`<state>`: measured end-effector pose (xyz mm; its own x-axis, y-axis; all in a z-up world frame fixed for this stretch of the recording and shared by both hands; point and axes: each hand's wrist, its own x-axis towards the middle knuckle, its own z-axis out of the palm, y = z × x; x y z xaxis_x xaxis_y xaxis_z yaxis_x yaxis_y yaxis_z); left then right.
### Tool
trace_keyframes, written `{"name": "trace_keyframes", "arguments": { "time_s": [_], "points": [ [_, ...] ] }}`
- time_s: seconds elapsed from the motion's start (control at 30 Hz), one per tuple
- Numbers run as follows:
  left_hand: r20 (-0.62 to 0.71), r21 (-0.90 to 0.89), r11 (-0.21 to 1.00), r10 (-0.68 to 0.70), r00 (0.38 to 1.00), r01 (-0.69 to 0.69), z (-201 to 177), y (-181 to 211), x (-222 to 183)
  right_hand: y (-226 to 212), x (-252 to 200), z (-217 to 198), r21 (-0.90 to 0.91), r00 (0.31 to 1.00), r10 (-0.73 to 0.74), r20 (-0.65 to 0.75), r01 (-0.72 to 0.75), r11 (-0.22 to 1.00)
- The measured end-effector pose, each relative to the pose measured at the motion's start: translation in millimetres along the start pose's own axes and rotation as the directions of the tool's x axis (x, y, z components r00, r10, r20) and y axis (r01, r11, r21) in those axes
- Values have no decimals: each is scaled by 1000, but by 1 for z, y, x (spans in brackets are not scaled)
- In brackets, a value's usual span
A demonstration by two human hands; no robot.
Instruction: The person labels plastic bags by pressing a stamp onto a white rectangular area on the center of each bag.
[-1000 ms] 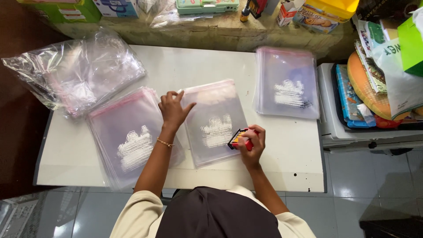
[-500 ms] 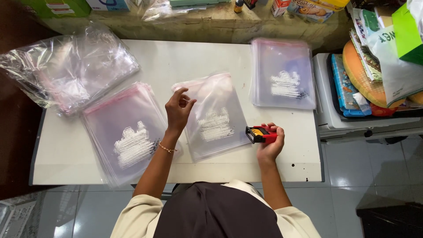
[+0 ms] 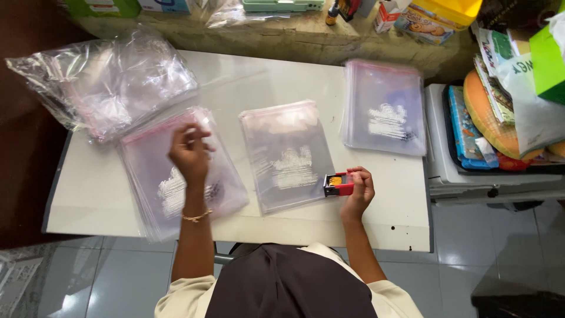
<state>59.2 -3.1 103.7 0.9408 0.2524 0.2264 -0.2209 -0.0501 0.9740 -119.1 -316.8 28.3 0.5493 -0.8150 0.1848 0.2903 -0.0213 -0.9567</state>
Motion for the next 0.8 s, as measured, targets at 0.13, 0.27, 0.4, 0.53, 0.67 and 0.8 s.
{"name": "trace_keyframes", "arguments": {
  "time_s": [0.13, 0.27, 0.4, 0.53, 0.67, 0.8],
  "points": [
    [-92, 142, 983, 127, 988, -114, -79, -32, 24, -1, 2, 5, -211, 974, -164, 160, 196, 958],
    [-194, 392, 917, 161, 968, -74, -131, -44, 30, -4, 5, 21, -279, 847, -366, 386, 486, 829],
    [-264, 514, 857, 123, 957, 32, -151, -60, 23, 7, 1, 31, -372, 740, -405, 537, 639, 673],
    [-267, 521, 851, 94, 959, 62, -171, -101, 27, 8, -2, 36, -383, 703, -377, 603, 669, 637],
    [-265, 567, 817, 54, 963, 110, -173, -104, 31, 5, -2, 36, -421, 726, -324, 606, 639, 644],
    [-213, 634, 768, 55, 975, 95, -181, -107, 39, 11, 0, 32, -453, 737, -292, 609, 626, 635]
  ]
}}
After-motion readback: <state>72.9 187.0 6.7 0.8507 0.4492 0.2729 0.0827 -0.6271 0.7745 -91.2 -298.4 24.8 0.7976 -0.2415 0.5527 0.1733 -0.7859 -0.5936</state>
